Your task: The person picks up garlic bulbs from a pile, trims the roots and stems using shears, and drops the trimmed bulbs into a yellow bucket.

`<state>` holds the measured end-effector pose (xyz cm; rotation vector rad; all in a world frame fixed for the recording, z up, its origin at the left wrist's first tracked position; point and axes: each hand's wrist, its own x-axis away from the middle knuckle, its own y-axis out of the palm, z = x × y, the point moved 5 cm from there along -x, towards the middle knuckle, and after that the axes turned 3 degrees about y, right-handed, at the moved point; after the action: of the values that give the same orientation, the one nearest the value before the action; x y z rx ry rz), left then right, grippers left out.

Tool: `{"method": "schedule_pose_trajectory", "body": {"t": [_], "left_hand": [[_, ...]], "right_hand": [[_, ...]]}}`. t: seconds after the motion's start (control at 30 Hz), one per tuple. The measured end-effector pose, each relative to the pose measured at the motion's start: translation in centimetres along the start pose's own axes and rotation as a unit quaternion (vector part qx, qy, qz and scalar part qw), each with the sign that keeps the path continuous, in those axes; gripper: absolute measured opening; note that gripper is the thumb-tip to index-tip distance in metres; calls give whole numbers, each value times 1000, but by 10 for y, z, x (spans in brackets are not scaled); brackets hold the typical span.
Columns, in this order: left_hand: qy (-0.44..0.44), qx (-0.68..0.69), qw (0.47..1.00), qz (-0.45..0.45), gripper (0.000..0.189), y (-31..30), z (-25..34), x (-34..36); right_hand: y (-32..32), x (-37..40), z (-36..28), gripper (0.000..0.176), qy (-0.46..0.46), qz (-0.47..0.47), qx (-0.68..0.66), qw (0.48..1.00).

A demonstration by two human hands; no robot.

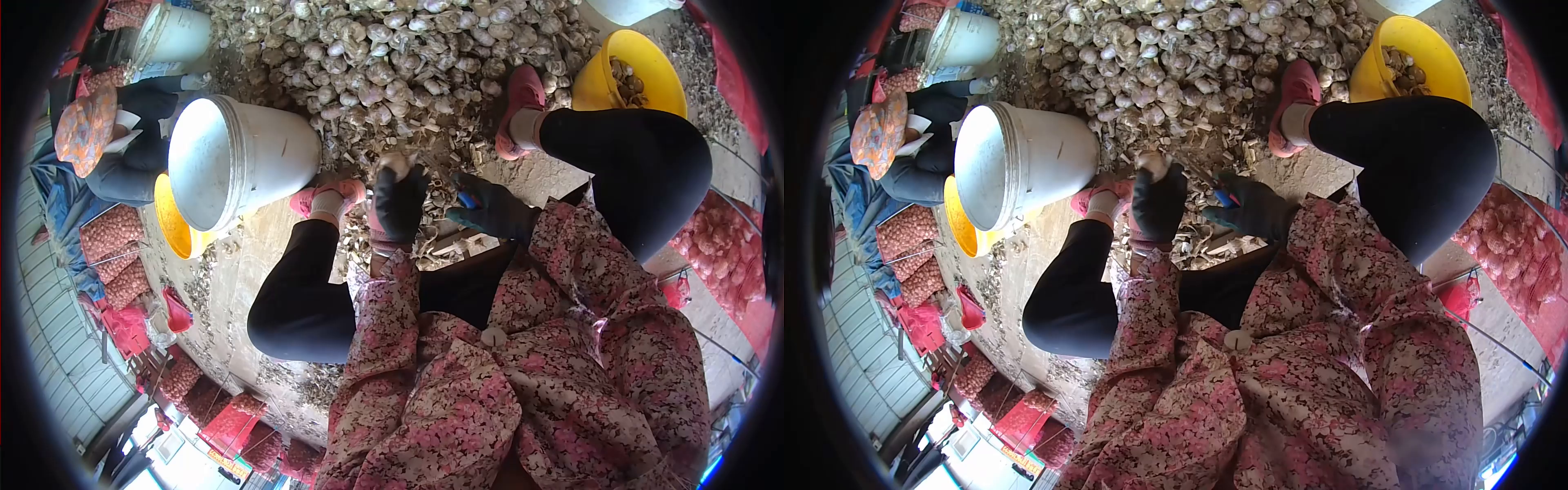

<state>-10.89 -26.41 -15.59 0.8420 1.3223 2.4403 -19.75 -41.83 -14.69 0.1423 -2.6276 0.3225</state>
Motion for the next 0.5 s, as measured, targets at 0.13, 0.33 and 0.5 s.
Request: {"method": "schedule_pose_trajectory", "body": {"t": [0.13, 0.33, 0.5], "left_hand": [[124, -571, 808, -72, 26, -7, -1, 6], [-20, 25, 999, -41, 27, -2, 1, -7], [-19, -195, 981, 9, 49, -9, -8, -3]], "right_hand": [[0, -3, -10, 75, 81, -75, -39, 993], [-1, -3, -9, 74, 72, -80, 5, 994], [9, -14, 2, 67, 65, -72, -78, 992]]}}
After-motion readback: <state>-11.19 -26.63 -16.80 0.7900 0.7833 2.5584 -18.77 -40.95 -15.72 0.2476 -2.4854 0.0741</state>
